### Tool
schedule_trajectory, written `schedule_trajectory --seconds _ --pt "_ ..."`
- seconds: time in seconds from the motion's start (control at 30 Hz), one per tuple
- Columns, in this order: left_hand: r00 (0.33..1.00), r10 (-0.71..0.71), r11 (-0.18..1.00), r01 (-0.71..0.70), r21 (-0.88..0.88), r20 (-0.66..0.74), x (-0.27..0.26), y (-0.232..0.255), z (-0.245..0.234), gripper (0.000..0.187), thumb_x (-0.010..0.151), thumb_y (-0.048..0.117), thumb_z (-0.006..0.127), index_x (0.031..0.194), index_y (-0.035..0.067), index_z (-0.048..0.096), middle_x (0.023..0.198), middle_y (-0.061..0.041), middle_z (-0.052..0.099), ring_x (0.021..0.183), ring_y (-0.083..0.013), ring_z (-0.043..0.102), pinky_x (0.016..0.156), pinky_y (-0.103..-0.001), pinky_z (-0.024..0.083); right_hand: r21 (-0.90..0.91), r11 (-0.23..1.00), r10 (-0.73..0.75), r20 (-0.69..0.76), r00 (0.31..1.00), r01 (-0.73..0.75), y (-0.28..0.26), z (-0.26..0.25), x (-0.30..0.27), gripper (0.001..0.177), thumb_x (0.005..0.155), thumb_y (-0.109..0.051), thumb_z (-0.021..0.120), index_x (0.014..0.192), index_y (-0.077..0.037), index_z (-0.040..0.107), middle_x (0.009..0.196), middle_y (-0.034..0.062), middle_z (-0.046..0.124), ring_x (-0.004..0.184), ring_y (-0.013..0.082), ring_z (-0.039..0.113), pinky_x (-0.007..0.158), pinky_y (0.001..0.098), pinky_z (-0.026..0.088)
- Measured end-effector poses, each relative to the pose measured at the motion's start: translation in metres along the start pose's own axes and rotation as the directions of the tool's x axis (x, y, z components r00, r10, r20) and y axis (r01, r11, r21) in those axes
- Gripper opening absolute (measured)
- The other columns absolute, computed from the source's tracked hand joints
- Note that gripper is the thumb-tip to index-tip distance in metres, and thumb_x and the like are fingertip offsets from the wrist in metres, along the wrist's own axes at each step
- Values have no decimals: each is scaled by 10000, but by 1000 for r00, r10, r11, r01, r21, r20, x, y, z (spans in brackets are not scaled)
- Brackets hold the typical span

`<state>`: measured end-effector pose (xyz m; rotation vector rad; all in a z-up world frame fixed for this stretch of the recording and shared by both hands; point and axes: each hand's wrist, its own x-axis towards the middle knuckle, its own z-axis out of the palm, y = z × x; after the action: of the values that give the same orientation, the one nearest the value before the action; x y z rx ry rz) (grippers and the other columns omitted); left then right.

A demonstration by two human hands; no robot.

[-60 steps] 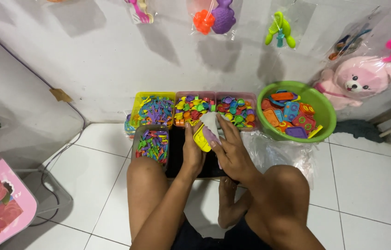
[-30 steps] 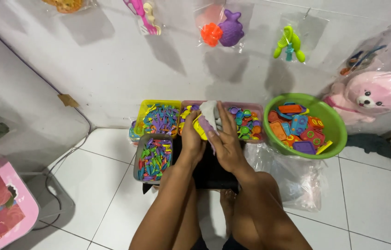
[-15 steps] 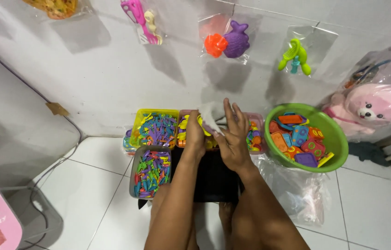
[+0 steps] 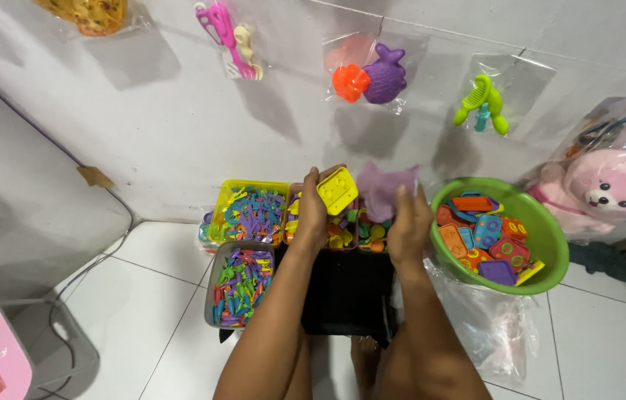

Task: The person is cleaning small plastic alphabet and number toys with a cloth and sorting them into bins and plastic bags.

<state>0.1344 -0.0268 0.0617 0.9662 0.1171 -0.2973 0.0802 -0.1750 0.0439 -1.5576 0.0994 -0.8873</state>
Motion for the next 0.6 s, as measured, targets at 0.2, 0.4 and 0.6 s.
schedule_trajectory --seconds 0.2,0.4,0.6 --pt "999 -9 999 10 -30 32 -3 -16 -6 583 1027 486 377 1376 102 644 1144 -210 721 980 -306 702 856 -381 573 -166 773 -453 530 716 612 -61 8 -18 270 1012 -155 602 768 -60 665 800 110 595 830 361 568 830 455 436" --pt "995 83 993 -78 -92 51 -6 -24 -16 579 1046 437 336 1337 55 661 1130 -248 730 984 -331 714 913 -400 558 -228 721 -461 546 699 654 -64 12 -25 336 1049 -242 540 762 -94 636 818 69 568 900 326 544 887 461 394" --pt "979 194 975 -186 -118 65 -3 -22 -22 564 1056 389 342 1325 4 653 1133 -250 732 1017 -320 713 958 -405 548 -253 772 -392 533 750 584 -66 19 -29 366 1058 -220 536 752 -36 614 876 113 532 1020 374 539 908 477 387"
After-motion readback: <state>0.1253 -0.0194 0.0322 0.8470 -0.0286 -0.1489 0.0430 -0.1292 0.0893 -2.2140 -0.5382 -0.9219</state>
